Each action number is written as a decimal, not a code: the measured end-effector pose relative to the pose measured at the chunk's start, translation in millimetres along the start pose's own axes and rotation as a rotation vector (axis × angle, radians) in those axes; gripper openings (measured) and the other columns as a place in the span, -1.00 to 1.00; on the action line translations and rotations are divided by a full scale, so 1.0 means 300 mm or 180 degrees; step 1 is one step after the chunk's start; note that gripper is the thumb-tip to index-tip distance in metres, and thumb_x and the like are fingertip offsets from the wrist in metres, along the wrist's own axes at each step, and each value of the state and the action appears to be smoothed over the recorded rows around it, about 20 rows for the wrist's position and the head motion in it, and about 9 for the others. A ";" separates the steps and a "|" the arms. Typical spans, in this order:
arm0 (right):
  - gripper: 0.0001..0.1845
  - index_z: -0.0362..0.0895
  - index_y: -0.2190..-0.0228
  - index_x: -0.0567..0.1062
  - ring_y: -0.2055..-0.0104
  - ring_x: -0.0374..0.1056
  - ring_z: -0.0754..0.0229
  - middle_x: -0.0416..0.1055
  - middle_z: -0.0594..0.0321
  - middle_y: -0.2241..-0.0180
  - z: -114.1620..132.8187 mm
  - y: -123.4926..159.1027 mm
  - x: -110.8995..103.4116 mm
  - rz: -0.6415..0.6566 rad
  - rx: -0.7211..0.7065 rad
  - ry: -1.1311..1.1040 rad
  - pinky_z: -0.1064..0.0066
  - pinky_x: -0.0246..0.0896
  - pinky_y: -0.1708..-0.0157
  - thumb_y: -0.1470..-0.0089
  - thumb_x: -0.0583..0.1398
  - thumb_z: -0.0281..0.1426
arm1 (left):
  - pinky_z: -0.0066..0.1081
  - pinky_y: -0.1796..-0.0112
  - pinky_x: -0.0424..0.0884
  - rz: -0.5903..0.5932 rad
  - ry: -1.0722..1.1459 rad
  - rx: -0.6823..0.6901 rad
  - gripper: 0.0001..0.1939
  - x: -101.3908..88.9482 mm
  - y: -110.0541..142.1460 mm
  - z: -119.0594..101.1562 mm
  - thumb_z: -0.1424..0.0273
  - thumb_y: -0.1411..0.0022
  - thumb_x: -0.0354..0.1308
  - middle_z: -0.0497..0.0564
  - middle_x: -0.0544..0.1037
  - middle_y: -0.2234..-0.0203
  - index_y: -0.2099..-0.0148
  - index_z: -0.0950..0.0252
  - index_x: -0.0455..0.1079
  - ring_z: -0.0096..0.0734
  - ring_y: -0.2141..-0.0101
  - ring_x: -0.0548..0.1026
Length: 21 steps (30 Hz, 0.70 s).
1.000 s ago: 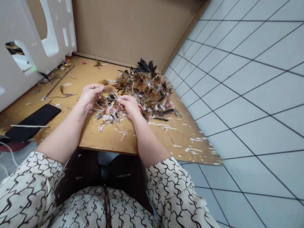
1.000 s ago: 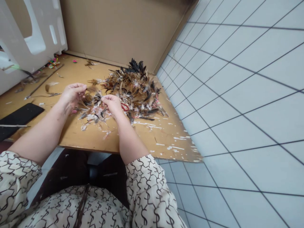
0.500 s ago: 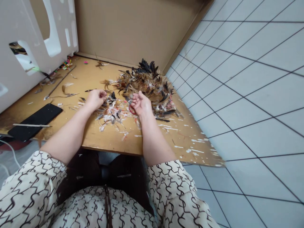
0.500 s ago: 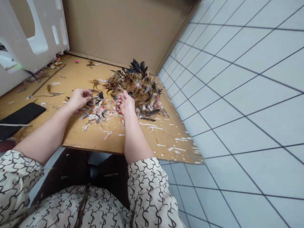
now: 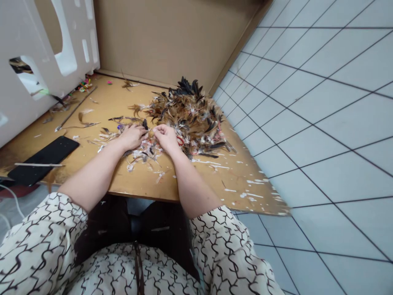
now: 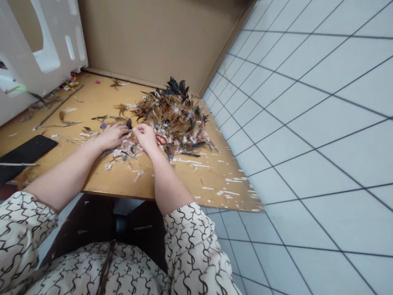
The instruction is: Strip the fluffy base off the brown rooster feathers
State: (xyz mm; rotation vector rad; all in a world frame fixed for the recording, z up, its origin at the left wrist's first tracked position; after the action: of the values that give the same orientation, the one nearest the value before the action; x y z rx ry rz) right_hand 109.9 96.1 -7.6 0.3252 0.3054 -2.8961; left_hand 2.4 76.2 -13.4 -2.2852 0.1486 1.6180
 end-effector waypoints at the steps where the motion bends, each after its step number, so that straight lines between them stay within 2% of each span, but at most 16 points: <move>1: -0.88 -0.14 0.63 0.32 0.62 0.14 0.38 0.21 0.45 0.72 -0.001 0.000 0.003 0.0025 -0.0016 0.0032 0.50 0.08 0.52 0.16 0.16 -0.42 | -0.18 0.05 0.23 0.0031 -0.0024 -0.0046 -0.67 -0.003 0.002 0.006 0.34 -0.15 -0.06 0.18 0.52 0.14 0.16 0.28 0.48 -0.11 0.07 0.38; 3: -0.88 -0.13 0.64 0.31 0.61 0.15 0.38 0.21 0.45 0.72 -0.002 0.002 0.004 0.0043 -0.0017 0.0069 0.50 0.09 0.51 0.15 0.15 -0.41 | -0.30 0.16 0.29 0.0020 0.0033 -0.0192 -0.74 -0.020 0.010 0.028 0.35 -0.10 -0.02 0.15 0.56 0.29 0.31 0.27 0.50 -0.16 0.21 0.45; 6: -0.88 -0.13 0.64 0.31 0.63 0.14 0.38 0.21 0.45 0.72 -0.001 0.005 0.003 0.0049 0.0029 0.0099 0.49 0.10 0.51 0.15 0.14 -0.42 | -0.39 0.33 0.29 -0.0169 0.0521 -0.0477 -0.76 -0.061 0.027 0.075 0.29 -0.08 0.03 0.06 0.55 0.50 0.41 0.25 0.49 -0.27 0.42 0.45; 10: -0.86 -0.13 0.65 0.31 0.63 0.13 0.38 0.21 0.44 0.73 0.007 0.012 0.006 0.0112 0.0025 0.0090 0.49 0.08 0.52 0.15 0.15 -0.40 | -0.44 0.40 0.28 -0.0968 0.1414 -0.1035 -0.78 -0.141 0.061 0.184 0.27 -0.02 0.09 0.00 0.51 0.56 0.39 0.29 0.48 -0.36 0.49 0.41; 14: -0.87 -0.14 0.63 0.35 0.60 0.14 0.38 0.25 0.42 0.69 0.035 0.030 0.031 0.0309 -0.0185 0.0161 0.50 0.08 0.51 0.17 0.19 -0.36 | -0.49 0.44 0.27 -0.1476 0.1850 -0.1460 -0.87 -0.188 0.099 0.285 0.36 0.10 0.18 -0.07 0.45 0.65 0.44 0.31 0.44 -0.46 0.56 0.35; 17: -0.88 -0.16 0.57 0.40 0.57 0.14 0.38 0.27 0.40 0.65 0.058 0.056 0.078 0.0671 -0.0371 0.0340 0.49 0.09 0.48 0.18 0.20 -0.35 | -0.51 0.50 0.25 -0.1258 0.2102 -0.1501 -0.87 -0.191 0.108 0.292 0.43 0.24 0.28 -0.10 0.42 0.72 0.52 0.30 0.42 -0.50 0.62 0.31; 21: -0.87 -0.16 0.49 0.47 0.49 0.19 0.34 0.32 0.36 0.57 0.084 0.093 0.141 0.1183 -0.0754 0.0848 0.46 0.12 0.39 0.21 0.25 -0.40 | -0.52 0.55 0.25 -0.0613 0.2387 -0.1330 -0.85 -0.169 0.102 0.228 0.56 0.36 0.27 -0.10 0.43 0.73 0.59 0.28 0.44 -0.51 0.65 0.31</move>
State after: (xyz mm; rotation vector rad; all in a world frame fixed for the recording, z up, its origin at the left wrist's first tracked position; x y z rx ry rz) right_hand 71.0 56.0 1.2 0.6508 0.5597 -2.4226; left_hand -85.0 64.6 7.1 -3.0094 -0.2529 0.6747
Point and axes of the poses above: each hand's wrist, its own y-axis away from the middle knuckle, its own x-axis out of the palm, z = x × y, the point moved 8 cm from there along -y, towards the middle knuckle
